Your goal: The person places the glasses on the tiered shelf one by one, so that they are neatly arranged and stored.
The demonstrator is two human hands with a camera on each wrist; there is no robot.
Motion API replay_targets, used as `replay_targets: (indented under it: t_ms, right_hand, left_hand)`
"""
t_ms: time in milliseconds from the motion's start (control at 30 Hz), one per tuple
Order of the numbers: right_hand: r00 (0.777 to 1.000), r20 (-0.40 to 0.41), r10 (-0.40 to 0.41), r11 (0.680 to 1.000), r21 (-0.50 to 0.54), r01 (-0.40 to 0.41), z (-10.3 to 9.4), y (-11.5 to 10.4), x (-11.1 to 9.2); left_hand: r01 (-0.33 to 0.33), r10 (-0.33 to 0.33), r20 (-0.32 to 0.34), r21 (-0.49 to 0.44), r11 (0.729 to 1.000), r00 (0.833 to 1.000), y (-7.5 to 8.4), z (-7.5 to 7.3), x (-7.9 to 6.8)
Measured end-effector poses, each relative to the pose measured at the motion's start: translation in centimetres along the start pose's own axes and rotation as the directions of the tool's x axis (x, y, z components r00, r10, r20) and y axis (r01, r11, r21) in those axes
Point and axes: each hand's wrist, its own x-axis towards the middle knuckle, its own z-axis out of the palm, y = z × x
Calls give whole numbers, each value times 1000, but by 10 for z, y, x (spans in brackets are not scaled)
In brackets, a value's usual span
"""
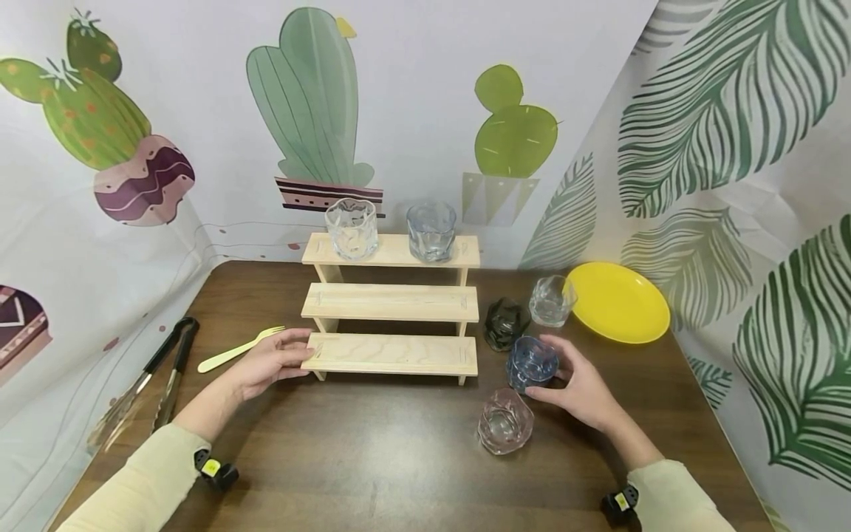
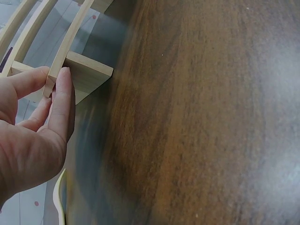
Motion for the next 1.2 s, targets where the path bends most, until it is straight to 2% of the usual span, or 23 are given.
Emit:
replay_targets:
  t_ms: [500,833,1067,1200]
  right_hand:
    - [999,-50,-10,1000,-26,9,2,-1,-2]
    - [997,-70,-17,1000,-12,16,-7,-2,-3]
    - [996,-78,-38,998,-54,34,-23,-21,3]
    - [995,-87,-58,998,-35,55,-31,-34,9]
  left_hand:
    - [1,-1,4,-2,1000,1000,2,1,-2]
    - [11,-11,-4,3,1000,1000,2,1,-1]
    - [10,-10,2,11,1000,1000,1,0,0]
    - [18,-18,-9,5,1000,1000,3,0,0]
